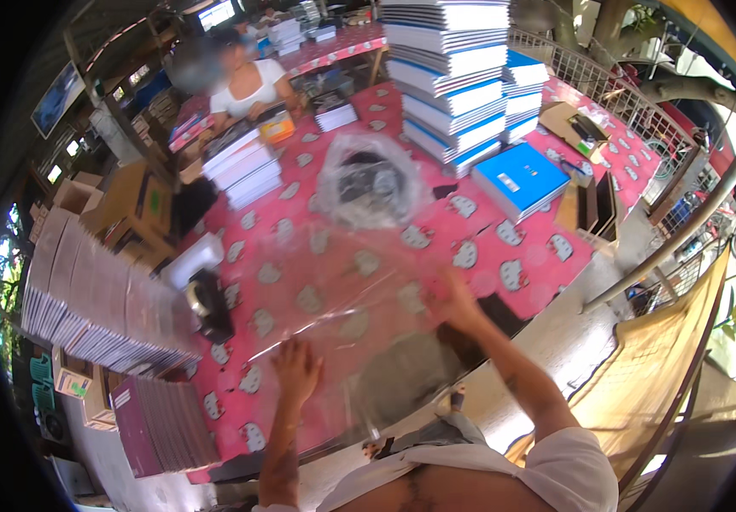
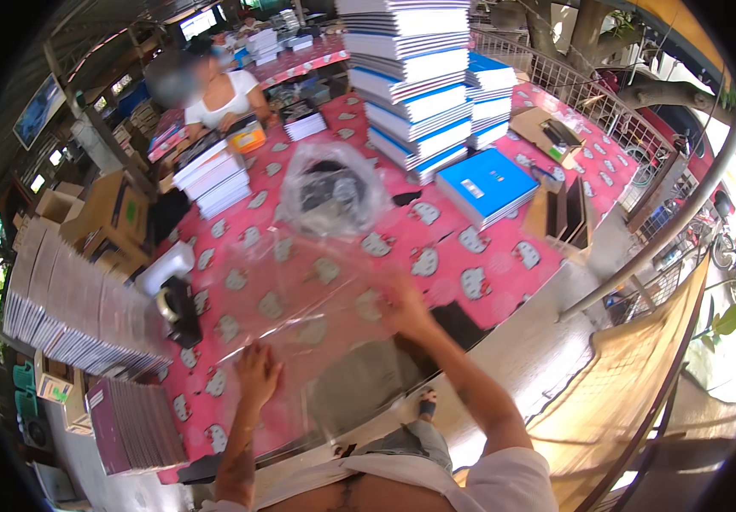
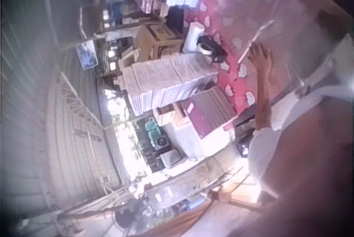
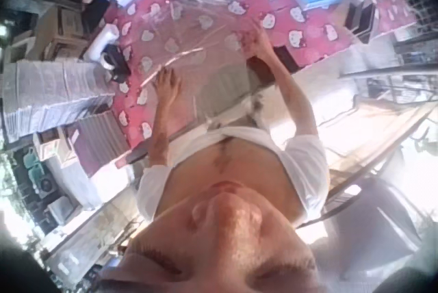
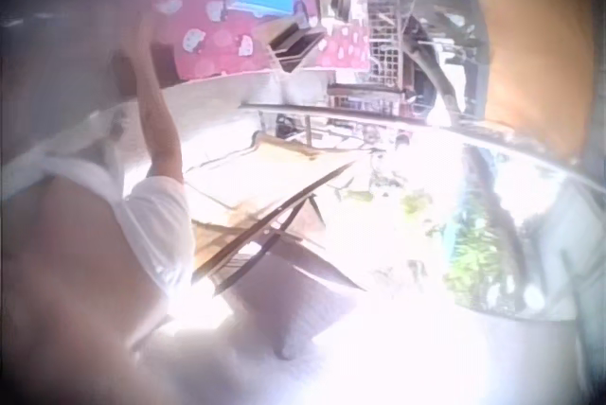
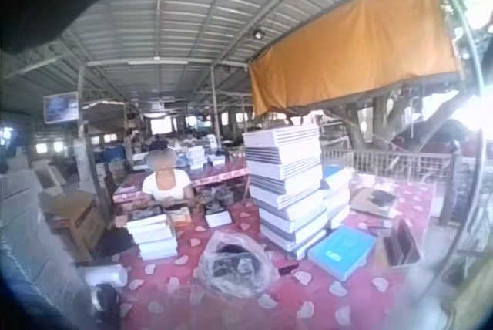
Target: The person places notebooks into plastic bags, folds the bags over, and secures them with tape using a tape dispenser.
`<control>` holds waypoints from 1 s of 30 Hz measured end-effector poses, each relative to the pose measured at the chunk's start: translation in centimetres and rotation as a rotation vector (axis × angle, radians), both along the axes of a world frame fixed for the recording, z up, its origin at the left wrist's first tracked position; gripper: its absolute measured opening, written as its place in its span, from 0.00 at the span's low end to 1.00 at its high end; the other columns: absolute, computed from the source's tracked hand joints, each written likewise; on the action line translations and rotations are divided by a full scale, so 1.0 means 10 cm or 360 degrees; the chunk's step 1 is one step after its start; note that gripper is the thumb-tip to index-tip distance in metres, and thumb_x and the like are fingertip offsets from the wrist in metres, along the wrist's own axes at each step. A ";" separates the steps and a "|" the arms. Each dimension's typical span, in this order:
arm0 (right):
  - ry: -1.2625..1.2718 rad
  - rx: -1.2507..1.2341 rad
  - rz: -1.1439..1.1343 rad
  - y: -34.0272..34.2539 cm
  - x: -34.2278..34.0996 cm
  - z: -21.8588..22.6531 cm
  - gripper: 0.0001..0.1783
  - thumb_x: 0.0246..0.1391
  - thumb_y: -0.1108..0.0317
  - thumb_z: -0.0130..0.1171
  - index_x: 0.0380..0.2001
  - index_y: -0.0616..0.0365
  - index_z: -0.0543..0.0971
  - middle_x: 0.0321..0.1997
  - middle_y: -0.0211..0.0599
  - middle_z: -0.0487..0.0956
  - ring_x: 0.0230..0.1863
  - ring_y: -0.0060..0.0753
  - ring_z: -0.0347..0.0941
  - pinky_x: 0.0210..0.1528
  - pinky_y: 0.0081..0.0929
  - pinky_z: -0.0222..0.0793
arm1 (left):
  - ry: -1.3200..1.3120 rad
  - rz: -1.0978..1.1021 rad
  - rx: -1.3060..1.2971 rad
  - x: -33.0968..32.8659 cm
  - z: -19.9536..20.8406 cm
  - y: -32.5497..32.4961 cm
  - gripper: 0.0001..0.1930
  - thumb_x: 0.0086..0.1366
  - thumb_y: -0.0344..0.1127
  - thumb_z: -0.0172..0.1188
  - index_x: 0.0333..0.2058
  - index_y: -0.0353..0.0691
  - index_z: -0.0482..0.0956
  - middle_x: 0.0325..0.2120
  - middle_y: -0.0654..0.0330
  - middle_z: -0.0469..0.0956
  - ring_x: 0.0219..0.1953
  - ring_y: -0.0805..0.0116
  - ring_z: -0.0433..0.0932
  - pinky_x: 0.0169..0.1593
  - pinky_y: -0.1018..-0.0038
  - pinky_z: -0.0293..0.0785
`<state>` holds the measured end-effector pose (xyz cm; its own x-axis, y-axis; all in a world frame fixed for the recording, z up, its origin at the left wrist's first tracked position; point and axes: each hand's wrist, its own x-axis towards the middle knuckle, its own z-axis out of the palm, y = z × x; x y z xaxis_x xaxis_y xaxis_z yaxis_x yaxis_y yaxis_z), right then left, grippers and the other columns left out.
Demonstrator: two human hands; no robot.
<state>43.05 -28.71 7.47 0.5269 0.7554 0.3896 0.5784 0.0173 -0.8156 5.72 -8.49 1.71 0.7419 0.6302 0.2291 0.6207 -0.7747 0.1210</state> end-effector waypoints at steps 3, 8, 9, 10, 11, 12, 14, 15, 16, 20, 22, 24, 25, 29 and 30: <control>0.0635 0.0203 -0.1235 -0.87 2.83 -0.01 0.36 0.51 0.58 0.70 0.61 0.62 0.71 0.57 0.51 0.76 0.55 0.41 0.74 0.53 0.42 0.71 | -0.0647 -0.0081 -0.0162 1.34 0.48 -0.17 0.30 0.65 0.47 0.60 0.61 0.39 0.69 0.61 0.43 0.67 0.63 0.37 0.64 0.64 0.45 0.59; 0.1766 0.0382 -0.1511 -1.52 4.64 -0.39 0.34 0.54 0.52 0.67 0.59 0.58 0.73 0.55 0.48 0.77 0.53 0.48 0.75 0.49 0.47 0.74 | -0.0746 -0.0853 -0.0395 4.06 0.87 -0.78 0.29 0.67 0.45 0.60 0.61 0.33 0.68 0.59 0.41 0.69 0.62 0.41 0.67 0.65 0.53 0.61; 0.2088 0.0406 -0.1335 -1.60 4.79 -0.50 0.32 0.54 0.52 0.66 0.58 0.57 0.73 0.54 0.47 0.78 0.52 0.49 0.76 0.49 0.49 0.74 | -0.0748 -0.0995 -0.0500 4.60 1.00 -0.93 0.30 0.67 0.45 0.60 0.61 0.32 0.67 0.59 0.40 0.69 0.62 0.41 0.66 0.65 0.53 0.62; 0.2196 0.0445 -0.1245 -1.08 4.51 -0.42 0.36 0.52 0.48 0.66 0.61 0.53 0.71 0.59 0.45 0.75 0.57 0.45 0.71 0.55 0.60 0.61 | -0.0699 -0.1014 -0.0429 4.84 1.02 -0.84 0.30 0.67 0.45 0.60 0.61 0.31 0.66 0.59 0.40 0.68 0.62 0.42 0.67 0.64 0.55 0.63; 0.2194 0.0451 -0.1204 -0.90 4.35 -0.34 0.38 0.51 0.46 0.66 0.61 0.50 0.70 0.60 0.43 0.74 0.59 0.43 0.69 0.57 0.66 0.54 | -0.0683 -0.1102 -0.0383 5.19 1.02 -0.79 0.31 0.67 0.45 0.60 0.61 0.30 0.66 0.60 0.39 0.68 0.62 0.43 0.67 0.63 0.56 0.65; 0.2187 0.0460 -0.1169 -0.75 4.17 -0.22 0.39 0.51 0.44 0.66 0.62 0.48 0.68 0.62 0.41 0.73 0.61 0.41 0.67 0.59 0.73 0.48 | -0.0659 -0.1069 -0.0385 5.54 0.99 -0.72 0.32 0.68 0.47 0.59 0.62 0.29 0.65 0.60 0.39 0.68 0.62 0.42 0.67 0.64 0.56 0.64; 0.2046 0.0445 -0.1168 -0.96 4.25 -0.24 0.36 0.52 0.46 0.66 0.61 0.49 0.70 0.59 0.39 0.74 0.58 0.40 0.68 0.57 0.73 0.49 | -0.0673 -0.1152 -0.0395 6.43 1.02 -0.71 0.33 0.69 0.49 0.57 0.62 0.28 0.64 0.60 0.38 0.68 0.63 0.42 0.67 0.64 0.56 0.64; 0.2016 0.0443 -0.1154 -1.02 4.23 -0.28 0.34 0.53 0.48 0.65 0.59 0.50 0.71 0.58 0.38 0.75 0.56 0.39 0.68 0.57 0.70 0.51 | -0.0514 -0.1120 -0.0487 6.81 1.04 -0.68 0.35 0.68 0.51 0.57 0.62 0.26 0.64 0.60 0.36 0.68 0.62 0.40 0.67 0.64 0.55 0.64; 0.1895 0.0540 -0.1115 -1.08 4.20 -0.37 0.32 0.54 0.51 0.65 0.59 0.51 0.72 0.58 0.37 0.75 0.55 0.38 0.69 0.57 0.67 0.53 | -0.0353 -0.1094 -0.0578 7.13 1.04 -0.68 0.36 0.68 0.52 0.57 0.61 0.24 0.63 0.60 0.34 0.68 0.62 0.38 0.67 0.64 0.55 0.65; 0.2047 0.0442 -0.1031 -1.15 3.97 -0.30 0.29 0.57 0.57 0.63 0.59 0.54 0.70 0.56 0.35 0.75 0.55 0.36 0.69 0.57 0.60 0.58 | 0.0090 -0.0981 -0.0773 7.82 0.83 -0.53 0.42 0.66 0.60 0.56 0.61 0.24 0.64 0.60 0.32 0.67 0.63 0.39 0.67 0.65 0.56 0.65; 0.2009 0.0454 -0.1124 -1.28 3.94 -0.24 0.29 0.57 0.57 0.62 0.59 0.55 0.70 0.56 0.36 0.75 0.57 0.37 0.68 0.56 0.60 0.59 | 0.0307 -0.0860 -0.0779 8.04 0.81 -0.68 0.46 0.64 0.67 0.52 0.61 0.24 0.67 0.60 0.33 0.68 0.64 0.40 0.67 0.66 0.58 0.64; 0.2005 0.0445 -0.1119 -1.29 3.92 -0.23 0.29 0.58 0.57 0.62 0.60 0.55 0.69 0.57 0.36 0.74 0.58 0.37 0.67 0.56 0.60 0.61 | 0.0361 -0.0829 -0.0811 8.14 0.80 -0.58 0.49 0.64 0.72 0.47 0.58 0.22 0.70 0.58 0.32 0.69 0.62 0.38 0.69 0.66 0.57 0.64; 0.2011 0.0489 -0.0990 -1.26 3.93 -0.26 0.30 0.58 0.57 0.62 0.60 0.56 0.68 0.59 0.36 0.72 0.61 0.38 0.65 0.57 0.62 0.60 | 0.0381 -0.0781 -0.0907 8.13 0.79 -0.50 0.50 0.62 0.73 0.48 0.57 0.21 0.71 0.56 0.31 0.71 0.61 0.38 0.70 0.64 0.57 0.66; 0.1938 0.0377 -0.1011 -1.24 3.80 -0.07 0.36 0.59 0.56 0.60 0.66 0.53 0.62 0.66 0.41 0.67 0.68 0.44 0.59 0.60 0.63 0.60 | 0.0592 -0.0695 -0.1466 7.77 0.83 -0.42 0.52 0.54 0.74 0.59 0.53 0.19 0.74 0.50 0.36 0.78 0.54 0.45 0.77 0.58 0.60 0.71; 0.1893 0.0319 -0.1025 -1.28 3.82 -0.07 0.36 0.59 0.56 0.60 0.67 0.52 0.61 0.67 0.43 0.67 0.67 0.45 0.60 0.60 0.61 0.61 | 0.0614 -0.0671 -0.1757 7.66 0.86 -0.46 0.51 0.53 0.71 0.63 0.54 0.20 0.74 0.50 0.37 0.78 0.52 0.47 0.78 0.57 0.61 0.72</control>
